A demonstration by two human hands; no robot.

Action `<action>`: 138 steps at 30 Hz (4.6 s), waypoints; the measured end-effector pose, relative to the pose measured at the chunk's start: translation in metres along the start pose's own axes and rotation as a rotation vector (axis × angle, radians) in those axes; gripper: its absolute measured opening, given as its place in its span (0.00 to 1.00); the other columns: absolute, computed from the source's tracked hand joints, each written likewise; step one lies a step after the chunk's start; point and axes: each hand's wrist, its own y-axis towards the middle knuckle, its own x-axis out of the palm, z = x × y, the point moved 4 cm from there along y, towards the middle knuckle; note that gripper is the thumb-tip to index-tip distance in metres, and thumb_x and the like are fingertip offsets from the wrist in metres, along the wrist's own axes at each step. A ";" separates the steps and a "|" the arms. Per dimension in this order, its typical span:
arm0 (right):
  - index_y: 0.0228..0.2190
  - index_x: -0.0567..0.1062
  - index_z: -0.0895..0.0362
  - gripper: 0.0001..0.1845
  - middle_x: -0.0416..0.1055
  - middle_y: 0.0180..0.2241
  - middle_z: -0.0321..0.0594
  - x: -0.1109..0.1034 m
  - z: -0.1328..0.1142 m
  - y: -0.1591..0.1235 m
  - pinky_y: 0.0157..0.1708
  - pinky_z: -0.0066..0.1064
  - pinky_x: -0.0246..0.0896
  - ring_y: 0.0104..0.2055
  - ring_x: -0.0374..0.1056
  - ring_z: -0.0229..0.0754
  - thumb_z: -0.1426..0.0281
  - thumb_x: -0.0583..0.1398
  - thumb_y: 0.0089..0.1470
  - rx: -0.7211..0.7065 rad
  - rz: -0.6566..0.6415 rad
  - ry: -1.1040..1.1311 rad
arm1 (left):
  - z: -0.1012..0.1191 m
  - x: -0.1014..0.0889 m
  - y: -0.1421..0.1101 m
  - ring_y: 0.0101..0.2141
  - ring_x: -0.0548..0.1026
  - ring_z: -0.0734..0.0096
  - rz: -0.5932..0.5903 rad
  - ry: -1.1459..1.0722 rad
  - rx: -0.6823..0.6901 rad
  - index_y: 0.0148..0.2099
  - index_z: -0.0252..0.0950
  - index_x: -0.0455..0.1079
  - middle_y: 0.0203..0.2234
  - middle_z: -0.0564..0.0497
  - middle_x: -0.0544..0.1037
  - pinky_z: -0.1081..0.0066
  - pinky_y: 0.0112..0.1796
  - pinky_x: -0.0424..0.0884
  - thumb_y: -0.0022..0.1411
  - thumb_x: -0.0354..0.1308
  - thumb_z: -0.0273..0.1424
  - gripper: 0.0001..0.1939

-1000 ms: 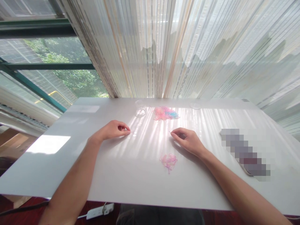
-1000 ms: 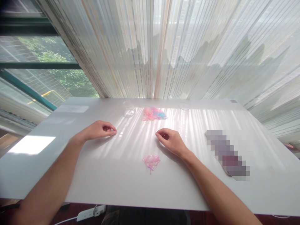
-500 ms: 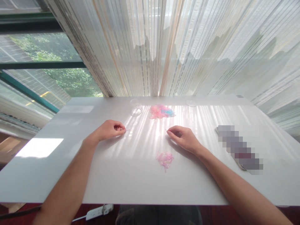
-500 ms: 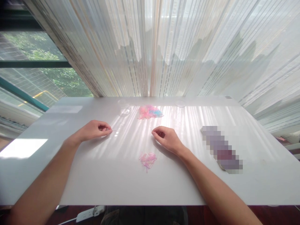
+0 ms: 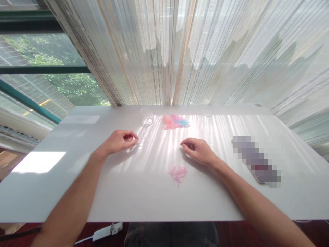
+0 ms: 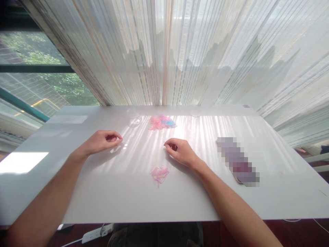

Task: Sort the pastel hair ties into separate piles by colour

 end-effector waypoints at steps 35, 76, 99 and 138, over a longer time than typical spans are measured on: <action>0.30 0.76 0.57 0.08 0.70 0.25 0.34 0.004 -0.023 -0.012 0.28 0.26 0.55 0.26 0.62 0.34 0.72 0.59 0.61 -0.148 -0.242 -0.137 | 0.096 0.096 -0.030 0.32 0.74 0.71 -0.464 0.089 0.460 0.41 0.41 0.77 0.36 0.51 0.78 0.73 0.34 0.66 0.66 0.57 0.31 0.08; 0.37 0.78 0.54 0.06 0.73 0.28 0.36 0.006 -0.032 -0.015 0.29 0.27 0.65 0.27 0.68 0.36 0.69 0.60 0.62 -0.268 -0.075 -0.092 | 0.089 0.093 -0.019 0.24 0.66 0.78 -0.037 -0.217 0.450 0.38 0.37 0.74 0.30 0.53 0.78 0.76 0.28 0.65 0.60 0.58 0.27 0.04; 0.36 0.79 0.55 0.06 0.73 0.27 0.36 0.005 -0.033 -0.014 0.28 0.26 0.65 0.27 0.68 0.35 0.70 0.60 0.62 -0.280 -0.050 -0.085 | 0.089 0.091 -0.019 0.24 0.69 0.80 0.008 -0.194 0.538 0.41 0.37 0.75 0.32 0.53 0.79 0.77 0.28 0.66 0.61 0.59 0.25 0.06; 0.33 0.78 0.55 0.10 0.72 0.27 0.36 0.011 -0.028 -0.012 0.28 0.27 0.61 0.26 0.66 0.35 0.68 0.57 0.63 -0.113 -0.212 -0.089 | 0.036 0.031 0.002 0.31 0.74 0.67 -0.007 0.192 -0.002 0.40 0.43 0.80 0.32 0.54 0.82 0.72 0.35 0.66 0.58 0.61 0.39 0.11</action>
